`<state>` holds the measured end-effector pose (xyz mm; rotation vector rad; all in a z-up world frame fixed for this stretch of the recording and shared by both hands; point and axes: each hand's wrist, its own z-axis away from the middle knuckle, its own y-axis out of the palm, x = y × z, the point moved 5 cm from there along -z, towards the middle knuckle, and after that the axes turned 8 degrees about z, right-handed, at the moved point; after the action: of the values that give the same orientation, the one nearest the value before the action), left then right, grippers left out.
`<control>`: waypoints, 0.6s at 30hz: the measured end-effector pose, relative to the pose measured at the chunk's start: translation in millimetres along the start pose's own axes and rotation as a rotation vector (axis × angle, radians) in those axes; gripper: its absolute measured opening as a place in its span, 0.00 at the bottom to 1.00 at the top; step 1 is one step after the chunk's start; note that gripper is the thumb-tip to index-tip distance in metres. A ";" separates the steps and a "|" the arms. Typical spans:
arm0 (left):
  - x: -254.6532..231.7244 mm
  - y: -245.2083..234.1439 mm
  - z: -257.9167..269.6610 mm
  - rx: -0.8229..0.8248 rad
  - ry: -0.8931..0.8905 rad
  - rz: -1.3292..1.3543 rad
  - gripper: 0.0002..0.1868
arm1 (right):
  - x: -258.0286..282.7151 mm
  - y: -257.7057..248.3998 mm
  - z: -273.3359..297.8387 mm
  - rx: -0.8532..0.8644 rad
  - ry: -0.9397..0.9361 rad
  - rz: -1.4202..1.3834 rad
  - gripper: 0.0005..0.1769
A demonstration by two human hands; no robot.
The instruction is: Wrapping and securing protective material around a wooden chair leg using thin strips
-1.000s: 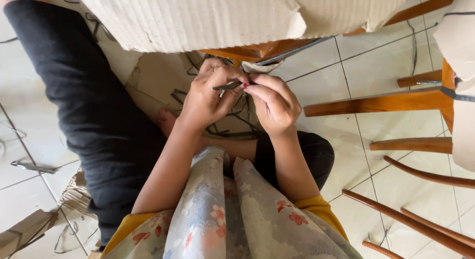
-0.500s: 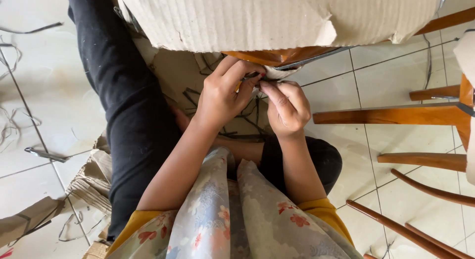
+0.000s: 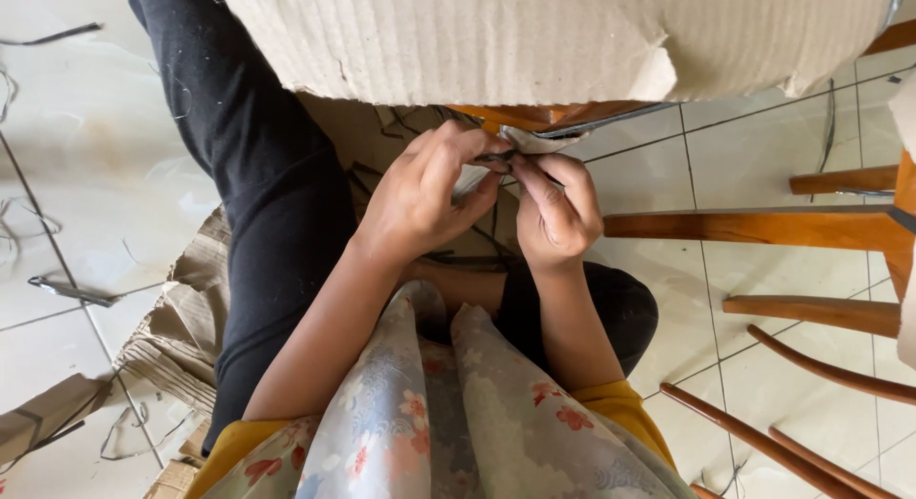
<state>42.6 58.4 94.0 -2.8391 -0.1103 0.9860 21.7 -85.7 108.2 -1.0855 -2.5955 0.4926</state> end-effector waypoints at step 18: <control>35.9 28.7 42.4 -0.147 -0.940 0.753 0.27 | 0.0 -1.7 20.4 0.099 0.418 -0.096 0.05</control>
<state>45.0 38.4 34.8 -2.2389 0.8687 2.4434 12.7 -90.9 90.5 -0.9121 -2.2201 0.3266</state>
